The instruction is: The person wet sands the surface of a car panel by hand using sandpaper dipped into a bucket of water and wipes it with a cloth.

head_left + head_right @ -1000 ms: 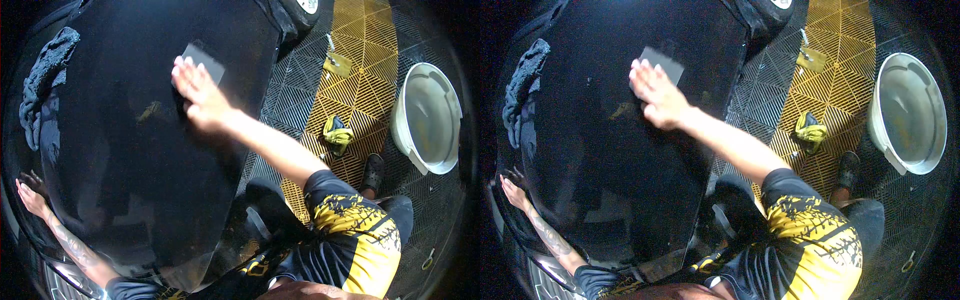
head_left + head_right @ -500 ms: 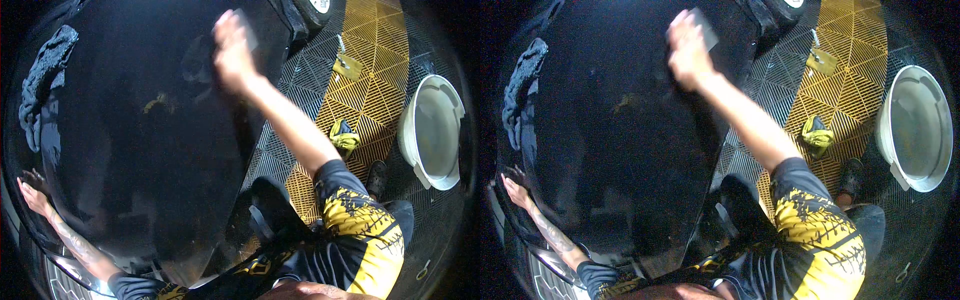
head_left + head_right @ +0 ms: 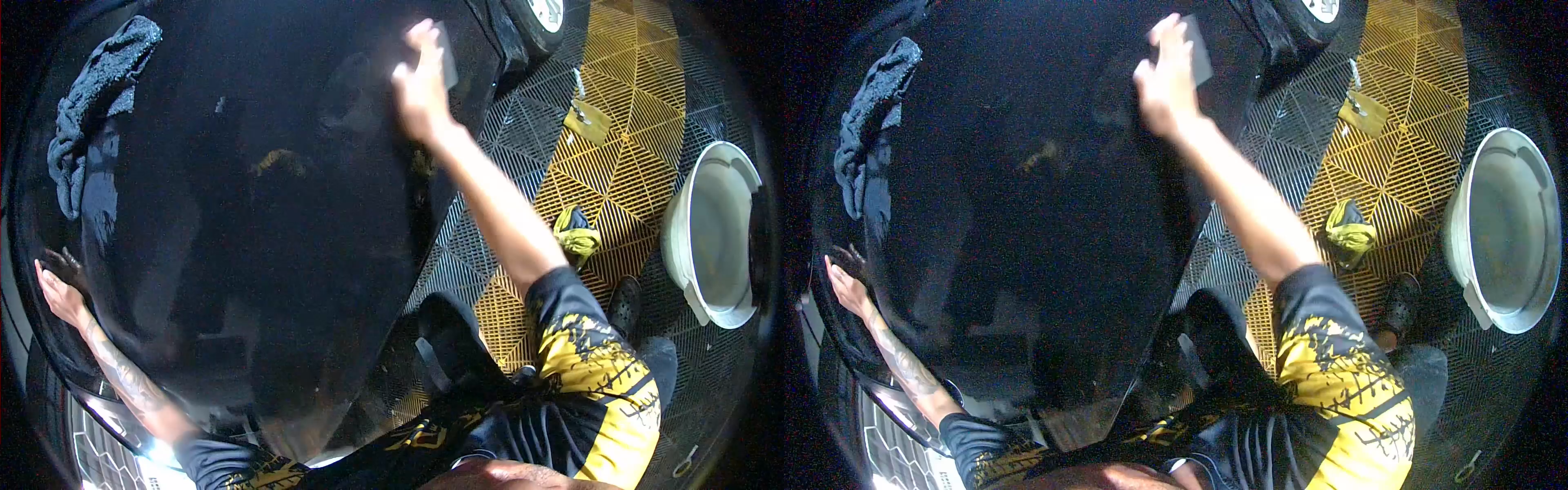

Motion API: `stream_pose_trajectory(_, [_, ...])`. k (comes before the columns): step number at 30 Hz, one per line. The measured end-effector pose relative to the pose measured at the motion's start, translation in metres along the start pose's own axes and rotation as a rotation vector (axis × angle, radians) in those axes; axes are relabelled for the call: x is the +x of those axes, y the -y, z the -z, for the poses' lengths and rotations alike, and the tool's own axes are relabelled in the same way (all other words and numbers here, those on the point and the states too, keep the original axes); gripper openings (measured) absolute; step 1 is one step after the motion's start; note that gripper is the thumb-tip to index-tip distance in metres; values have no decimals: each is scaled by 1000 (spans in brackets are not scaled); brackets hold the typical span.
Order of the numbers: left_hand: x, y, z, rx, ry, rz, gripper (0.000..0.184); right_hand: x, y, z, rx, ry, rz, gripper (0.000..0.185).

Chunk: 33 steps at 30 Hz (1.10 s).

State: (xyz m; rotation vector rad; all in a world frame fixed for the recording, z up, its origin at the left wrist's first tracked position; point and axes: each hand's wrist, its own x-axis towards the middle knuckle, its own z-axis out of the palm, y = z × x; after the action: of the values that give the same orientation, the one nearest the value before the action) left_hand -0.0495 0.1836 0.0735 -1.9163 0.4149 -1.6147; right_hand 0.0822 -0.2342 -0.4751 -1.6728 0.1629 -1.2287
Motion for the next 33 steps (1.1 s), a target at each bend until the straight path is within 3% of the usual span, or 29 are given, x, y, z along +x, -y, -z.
stream_pose_trajectory(1, [-1,-5,0,-14,-3,24,48,-21,36,5,-78,59,19,73])
stream_pose_trajectory(2, [-2,-7,2,1,17,45,48,-47,82,21,-413,316,95,77])
stream_pose_trajectory(3, [-3,-7,2,5,14,46,48,-80,106,14,-324,402,178,81])
stream_pose_trajectory(5, [-1,-4,0,-29,9,23,50,-106,95,14,238,251,319,83])
stream_pose_trajectory(7, [-1,0,-1,-19,19,18,51,-43,76,17,-239,268,148,80])
stream_pose_trajectory(8, [-1,2,-1,-3,18,2,51,-16,48,11,-354,120,122,76])
stream_pose_trajectory(9, [-1,3,-1,10,16,-17,51,13,19,4,152,-76,10,72])
stream_pose_trajectory(11, [-3,-2,1,-1,21,5,51,20,23,-1,116,-121,-25,71])
stream_pose_trajectory(13, [-1,-5,0,-20,16,27,51,-19,85,7,-215,174,14,74])
stream_pose_trajectory(15, [-1,1,-1,-11,10,14,51,-81,129,27,221,314,319,79])
stream_pose_trajectory(16, [-1,2,-1,-33,11,15,49,-76,126,29,219,313,313,79])
stream_pose_trajectory(18, [1,-2,-1,-24,9,5,49,-49,112,32,-137,384,346,81])
stream_pose_trajectory(20, [0,-8,3,2,17,25,49,2,49,5,-434,100,175,69])
stream_pose_trajectory(21, [-2,-10,3,-5,22,23,49,27,13,-6,-33,-159,106,66])
stream_pose_trajectory(24, [2,0,-1,-6,-3,-21,49,6,52,6,-191,-20,78,65])
stream_pose_trajectory(25, [3,-4,1,-19,15,6,50,-21,87,24,-501,260,190,68])
stream_pose_trajectory(26, [2,2,0,-18,27,-6,50,-55,112,33,-288,375,240,73])
stream_pose_trajectory(27, [3,8,-2,-16,40,-23,51,-100,107,25,248,348,319,77])
stream_pose_trajectory(29, [4,4,-2,16,34,-3,49,-107,90,19,297,281,338,79])
stream_pose_trajectory(30, [4,4,-2,7,23,-19,49,-69,88,21,-132,369,169,81])
stream_pose_trajectory(31, [3,4,-1,1,17,-33,50,-38,71,33,-463,330,120,77])
stream_pose_trajectory(32, [2,3,-1,0,23,-32,50,-15,24,2,-189,17,13,72])
stream_pose_trajectory(33, [1,1,-1,-3,24,-21,50,6,-3,7,116,-80,-39,69])
